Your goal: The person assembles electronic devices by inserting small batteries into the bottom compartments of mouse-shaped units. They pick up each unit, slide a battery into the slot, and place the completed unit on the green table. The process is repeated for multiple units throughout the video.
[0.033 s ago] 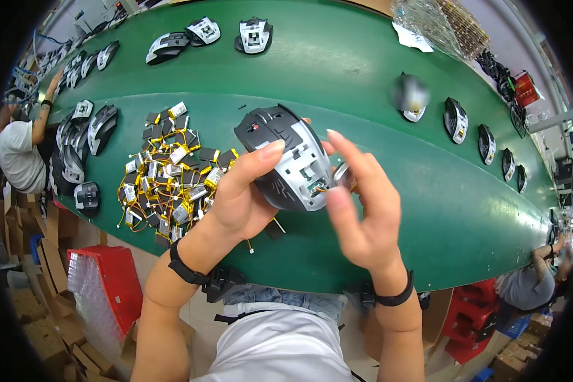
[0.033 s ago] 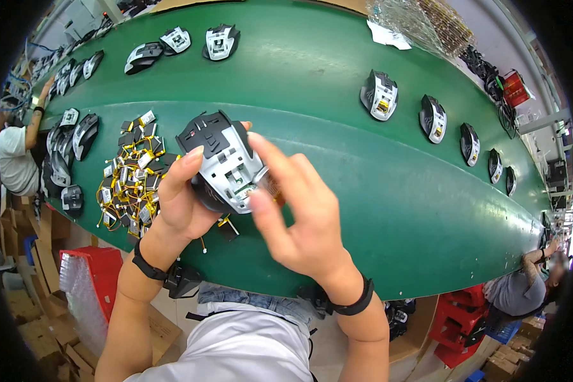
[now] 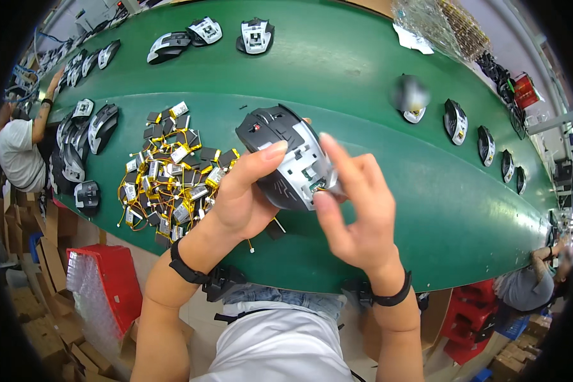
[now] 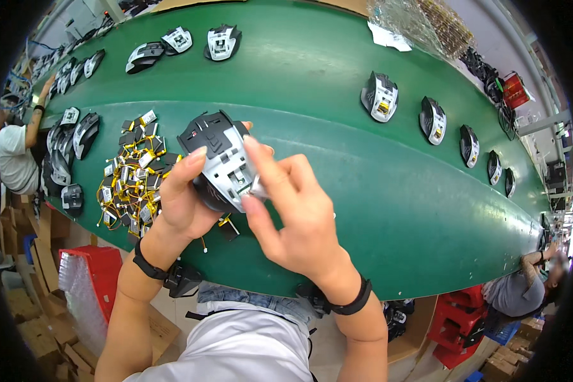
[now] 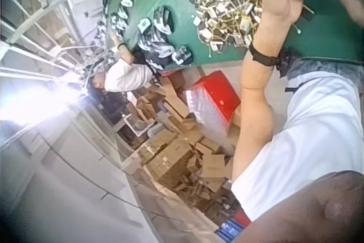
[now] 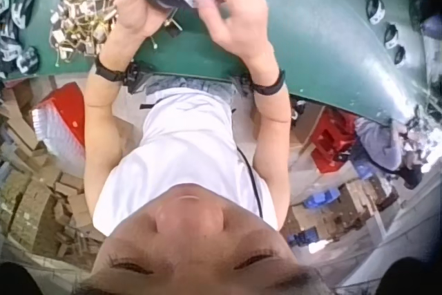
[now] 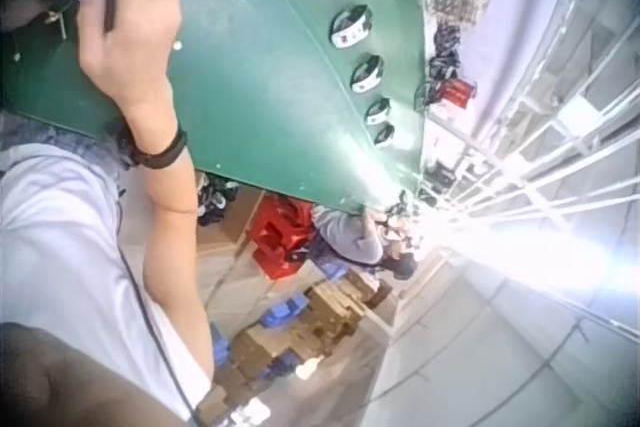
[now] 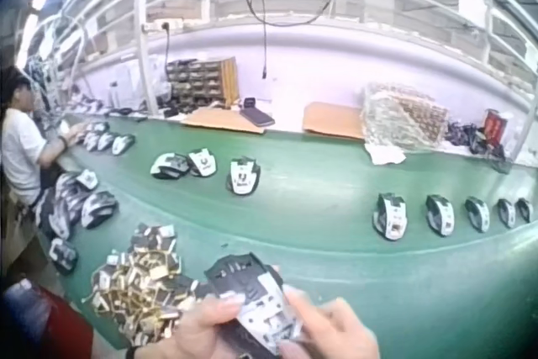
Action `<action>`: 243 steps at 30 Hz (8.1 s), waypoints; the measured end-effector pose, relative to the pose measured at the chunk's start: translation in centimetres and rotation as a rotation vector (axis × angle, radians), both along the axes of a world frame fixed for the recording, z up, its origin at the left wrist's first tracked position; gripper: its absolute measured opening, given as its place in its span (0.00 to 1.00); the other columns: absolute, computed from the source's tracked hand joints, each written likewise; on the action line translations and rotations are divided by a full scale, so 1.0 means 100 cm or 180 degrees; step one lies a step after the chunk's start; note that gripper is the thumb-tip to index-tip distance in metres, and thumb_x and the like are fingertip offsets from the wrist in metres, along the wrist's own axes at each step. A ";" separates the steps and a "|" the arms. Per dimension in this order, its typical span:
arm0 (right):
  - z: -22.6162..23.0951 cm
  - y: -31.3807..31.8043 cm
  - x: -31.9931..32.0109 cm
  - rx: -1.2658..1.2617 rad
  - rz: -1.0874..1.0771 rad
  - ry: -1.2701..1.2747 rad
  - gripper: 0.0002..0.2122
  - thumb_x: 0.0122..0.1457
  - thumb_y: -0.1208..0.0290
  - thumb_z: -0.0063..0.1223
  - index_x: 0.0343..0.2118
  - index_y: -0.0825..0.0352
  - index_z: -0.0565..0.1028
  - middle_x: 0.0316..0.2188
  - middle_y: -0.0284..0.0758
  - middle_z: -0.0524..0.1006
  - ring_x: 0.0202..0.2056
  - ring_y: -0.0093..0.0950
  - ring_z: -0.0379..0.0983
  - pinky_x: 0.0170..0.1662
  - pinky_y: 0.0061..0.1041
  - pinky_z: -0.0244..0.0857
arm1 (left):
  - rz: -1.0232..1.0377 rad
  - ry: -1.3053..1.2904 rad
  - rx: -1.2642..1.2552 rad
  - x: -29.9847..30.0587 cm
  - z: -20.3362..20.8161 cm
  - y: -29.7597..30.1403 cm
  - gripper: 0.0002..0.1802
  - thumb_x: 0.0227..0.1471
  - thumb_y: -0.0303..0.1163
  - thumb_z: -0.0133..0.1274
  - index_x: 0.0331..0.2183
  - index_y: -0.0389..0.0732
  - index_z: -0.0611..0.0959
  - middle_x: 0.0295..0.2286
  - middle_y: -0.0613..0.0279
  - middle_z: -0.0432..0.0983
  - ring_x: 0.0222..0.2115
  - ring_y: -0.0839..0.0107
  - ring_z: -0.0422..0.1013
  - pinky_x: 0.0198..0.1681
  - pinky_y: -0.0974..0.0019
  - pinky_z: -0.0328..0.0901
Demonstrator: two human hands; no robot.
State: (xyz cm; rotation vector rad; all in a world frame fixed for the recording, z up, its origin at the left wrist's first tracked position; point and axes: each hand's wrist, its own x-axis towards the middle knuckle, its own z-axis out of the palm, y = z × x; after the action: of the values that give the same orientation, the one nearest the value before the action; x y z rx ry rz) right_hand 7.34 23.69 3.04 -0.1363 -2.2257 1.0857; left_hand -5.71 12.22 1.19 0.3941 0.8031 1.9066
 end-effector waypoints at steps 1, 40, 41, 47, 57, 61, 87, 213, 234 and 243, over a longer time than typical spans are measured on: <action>-0.005 -0.004 0.000 0.0287 -0.0055 -0.0046 0.26 0.52 0.82 0.56 0.56 0.72 0.69 0.26 0.36 0.69 0.24 0.29 0.67 0.31 0.25 0.66 | -0.0003 -0.0029 0.0004 0.000 -0.004 -0.001 0.37 0.54 0.46 0.49 0.58 0.33 0.63 0.49 0.42 0.71 0.49 0.54 0.71 0.55 0.53 0.66; -0.001 -0.005 0.009 0.0856 -0.0111 0.0008 0.11 0.39 0.79 0.68 0.27 0.66 0.77 0.27 0.36 0.78 0.29 0.34 0.75 0.33 0.29 0.69 | -0.0074 0.0344 -0.0493 0.005 -0.011 -0.005 0.20 0.55 0.43 0.54 0.42 0.36 0.75 0.35 0.59 0.76 0.36 0.73 0.73 0.39 0.68 0.69; 0.004 -0.006 0.009 0.1022 -0.0049 -0.0021 0.11 0.39 0.79 0.68 0.28 0.66 0.77 0.28 0.36 0.78 0.29 0.34 0.75 0.33 0.30 0.70 | -0.0053 0.0182 -0.0465 0.003 -0.010 -0.003 0.20 0.55 0.43 0.54 0.42 0.36 0.76 0.35 0.58 0.77 0.35 0.72 0.74 0.39 0.68 0.70; 0.009 -0.003 0.010 0.1561 0.0109 0.0042 0.10 0.42 0.78 0.68 0.27 0.65 0.77 0.28 0.33 0.78 0.28 0.33 0.75 0.32 0.29 0.70 | -0.0084 0.0035 -0.0519 -0.002 -0.008 -0.005 0.20 0.56 0.42 0.53 0.43 0.36 0.74 0.36 0.53 0.78 0.35 0.69 0.76 0.38 0.66 0.73; 0.003 -0.032 -0.006 0.1624 -0.0575 0.0127 0.12 0.44 0.77 0.64 0.35 0.66 0.81 0.39 0.37 0.74 0.38 0.36 0.71 0.41 0.33 0.66 | 0.0427 -0.0950 -0.0107 0.000 -0.012 -0.002 0.19 0.56 0.45 0.50 0.40 0.38 0.77 0.35 0.55 0.79 0.33 0.70 0.77 0.37 0.67 0.73; -0.004 -0.031 -0.005 0.1819 -0.0484 0.0305 0.17 0.43 0.80 0.60 0.40 0.67 0.78 0.42 0.37 0.75 0.40 0.36 0.72 0.43 0.32 0.66 | 0.0432 -0.0874 -0.0083 0.001 -0.004 -0.004 0.18 0.56 0.44 0.50 0.40 0.38 0.77 0.34 0.55 0.79 0.33 0.70 0.77 0.36 0.68 0.73; -0.043 -0.001 0.000 0.0526 0.0296 -0.0636 0.13 0.50 0.77 0.58 0.41 0.65 0.76 0.44 0.39 0.72 0.43 0.39 0.70 0.45 0.34 0.68 | -0.0102 0.1485 -0.0340 -0.034 0.091 0.034 0.27 0.55 0.44 0.53 0.47 0.32 0.75 0.39 0.53 0.78 0.36 0.62 0.78 0.43 0.56 0.73; -0.025 -0.011 0.002 0.0738 -0.0159 -0.0062 0.09 0.40 0.83 0.59 0.27 0.67 0.73 0.23 0.35 0.70 0.24 0.32 0.67 0.27 0.29 0.64 | 0.0411 0.0030 -0.0651 -0.004 -0.013 0.014 0.24 0.65 0.47 0.36 0.42 0.37 0.78 0.33 0.54 0.79 0.32 0.64 0.77 0.38 0.63 0.73; -0.023 -0.016 0.002 -0.1879 -0.0012 0.0050 0.13 0.52 0.80 0.60 0.41 0.71 0.73 0.27 0.29 0.74 0.24 0.13 0.68 0.25 0.12 0.63 | 0.0190 0.0050 0.0655 -0.016 -0.007 0.006 0.38 0.63 0.59 0.28 0.61 0.38 0.59 0.45 0.43 0.71 0.36 0.52 0.74 0.37 0.57 0.73; -0.020 0.006 0.002 -0.3912 0.0875 -0.0462 0.14 0.57 0.77 0.57 0.46 0.69 0.70 0.35 0.35 0.77 0.32 0.18 0.72 0.32 0.17 0.66 | 0.0417 0.0469 0.0905 -0.014 -0.003 0.008 0.45 0.59 0.65 0.31 0.64 0.40 0.52 0.47 0.41 0.69 0.37 0.52 0.74 0.38 0.57 0.72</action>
State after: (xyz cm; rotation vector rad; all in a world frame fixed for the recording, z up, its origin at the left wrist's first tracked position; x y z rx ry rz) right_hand 7.53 24.25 1.03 -0.4305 -1.3868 2.5089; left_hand -7.16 13.04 0.85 0.6770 0.6663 2.1413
